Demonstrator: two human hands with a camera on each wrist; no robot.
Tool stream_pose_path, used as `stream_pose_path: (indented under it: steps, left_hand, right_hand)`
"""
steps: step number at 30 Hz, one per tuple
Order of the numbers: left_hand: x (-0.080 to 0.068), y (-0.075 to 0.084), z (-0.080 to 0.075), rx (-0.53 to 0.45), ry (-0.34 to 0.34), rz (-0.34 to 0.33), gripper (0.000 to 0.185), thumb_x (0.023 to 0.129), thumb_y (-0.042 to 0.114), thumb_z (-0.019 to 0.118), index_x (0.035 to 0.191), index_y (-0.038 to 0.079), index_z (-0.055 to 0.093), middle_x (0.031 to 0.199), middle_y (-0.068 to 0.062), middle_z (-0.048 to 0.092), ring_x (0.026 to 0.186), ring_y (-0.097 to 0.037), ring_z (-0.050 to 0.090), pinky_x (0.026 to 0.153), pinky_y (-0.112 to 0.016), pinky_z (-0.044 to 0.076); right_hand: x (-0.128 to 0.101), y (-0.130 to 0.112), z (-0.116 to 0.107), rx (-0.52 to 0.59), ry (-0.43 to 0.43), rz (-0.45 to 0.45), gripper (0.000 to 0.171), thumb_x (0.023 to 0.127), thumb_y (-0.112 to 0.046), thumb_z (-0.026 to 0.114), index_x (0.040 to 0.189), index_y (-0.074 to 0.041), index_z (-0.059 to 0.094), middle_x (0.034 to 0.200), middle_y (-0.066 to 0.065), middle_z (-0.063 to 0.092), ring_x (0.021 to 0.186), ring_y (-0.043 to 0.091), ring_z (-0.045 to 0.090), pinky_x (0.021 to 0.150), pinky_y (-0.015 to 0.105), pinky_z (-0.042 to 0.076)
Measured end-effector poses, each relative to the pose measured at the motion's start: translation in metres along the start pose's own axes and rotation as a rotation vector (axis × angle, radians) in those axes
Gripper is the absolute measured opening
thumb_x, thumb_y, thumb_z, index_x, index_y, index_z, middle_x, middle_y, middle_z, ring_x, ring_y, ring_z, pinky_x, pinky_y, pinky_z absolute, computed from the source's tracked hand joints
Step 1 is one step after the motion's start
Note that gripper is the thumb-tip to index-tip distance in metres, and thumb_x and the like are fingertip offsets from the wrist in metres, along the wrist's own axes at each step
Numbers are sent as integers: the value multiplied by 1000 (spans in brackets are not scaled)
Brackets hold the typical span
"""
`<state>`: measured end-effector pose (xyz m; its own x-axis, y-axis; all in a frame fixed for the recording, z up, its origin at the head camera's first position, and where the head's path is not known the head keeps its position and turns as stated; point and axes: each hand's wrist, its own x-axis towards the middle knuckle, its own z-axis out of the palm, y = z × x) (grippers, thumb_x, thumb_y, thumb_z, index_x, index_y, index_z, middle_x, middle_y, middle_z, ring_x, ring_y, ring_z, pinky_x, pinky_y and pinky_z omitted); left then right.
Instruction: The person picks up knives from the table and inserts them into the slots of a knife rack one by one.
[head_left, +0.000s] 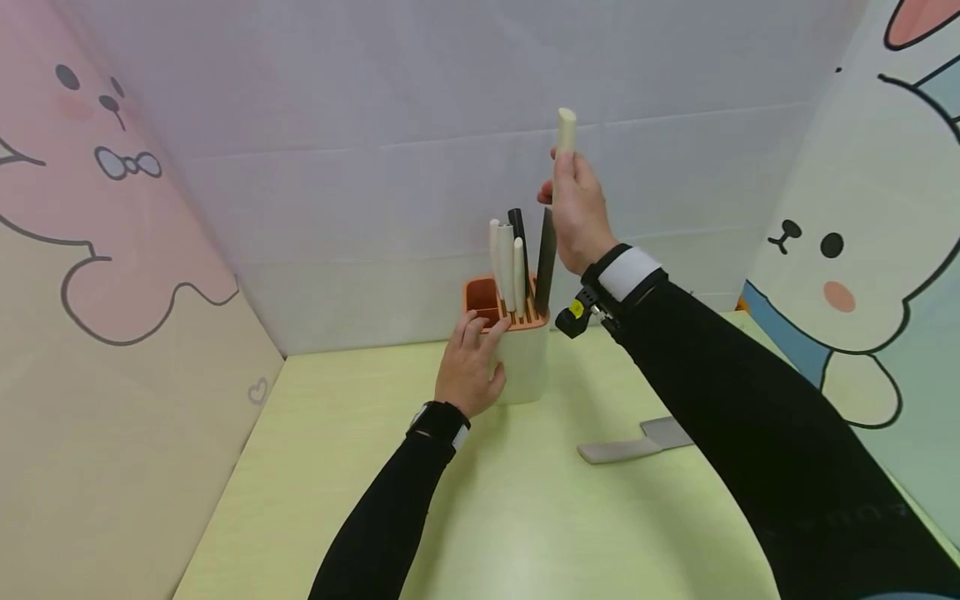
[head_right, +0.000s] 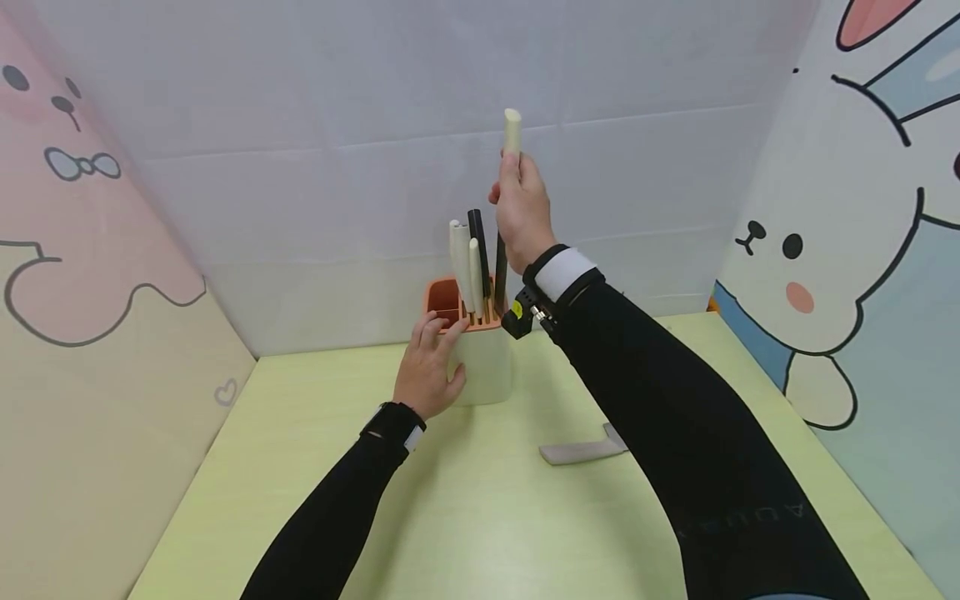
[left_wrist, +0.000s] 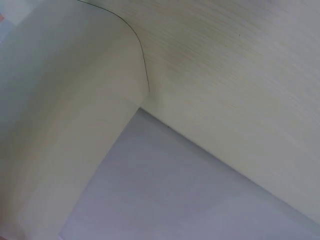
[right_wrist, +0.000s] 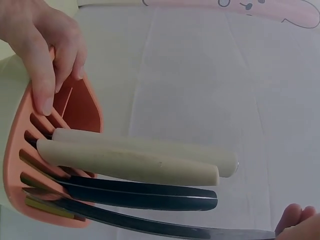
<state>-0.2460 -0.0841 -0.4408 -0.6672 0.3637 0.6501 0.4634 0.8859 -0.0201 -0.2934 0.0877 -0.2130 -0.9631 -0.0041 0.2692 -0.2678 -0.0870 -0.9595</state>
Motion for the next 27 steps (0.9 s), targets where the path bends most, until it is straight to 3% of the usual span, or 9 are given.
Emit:
stream_pose_path:
  steps: [6, 15, 19, 22, 27]
  left_hand:
    - [1, 0, 3, -19, 37, 15, 73, 78, 20, 67, 144, 17, 36, 129, -16, 42, 135, -33, 27, 116, -37, 15]
    - [-1, -4, 4, 3, 58, 29, 73, 78, 20, 67, 145, 17, 36, 127, -16, 44, 135, -34, 28, 117, -36, 15]
    - [-3, -4, 3, 8, 49, 30, 72, 79, 20, 66, 144, 16, 37, 127, -17, 44, 135, -34, 28, 117, -36, 13]
    - [-4, -4, 2, 5, 42, 25, 71, 79, 20, 66, 144, 17, 37, 128, -16, 43, 136, -33, 27, 117, -36, 13]
    - [-4, -4, 2, -4, 42, 25, 71, 79, 20, 65, 144, 17, 36, 128, -16, 42, 136, -33, 27, 117, -36, 15]
  right_hand:
    - [0, 7, 3, 27, -13, -27, 49, 101, -45, 34, 144, -23, 40, 96, 3, 44, 96, 19, 47, 96, 35, 31]
    - [0, 14, 4, 30, -129, -70, 43, 96, -38, 51, 134, -17, 52, 101, 6, 52, 101, 25, 48, 82, 34, 36]
    - [0, 18, 1, 21, -166, -69, 42, 95, -34, 56, 132, -14, 55, 109, 9, 56, 109, 28, 49, 94, 44, 42]
    - [0, 22, -2, 15, -188, -53, 44, 95, -32, 57, 135, -14, 54, 115, 12, 56, 115, 29, 49, 100, 55, 40]
    - [-3, 32, -6, -1, -207, -23, 46, 95, -31, 58, 137, -15, 53, 121, 19, 54, 116, 28, 51, 100, 54, 41]
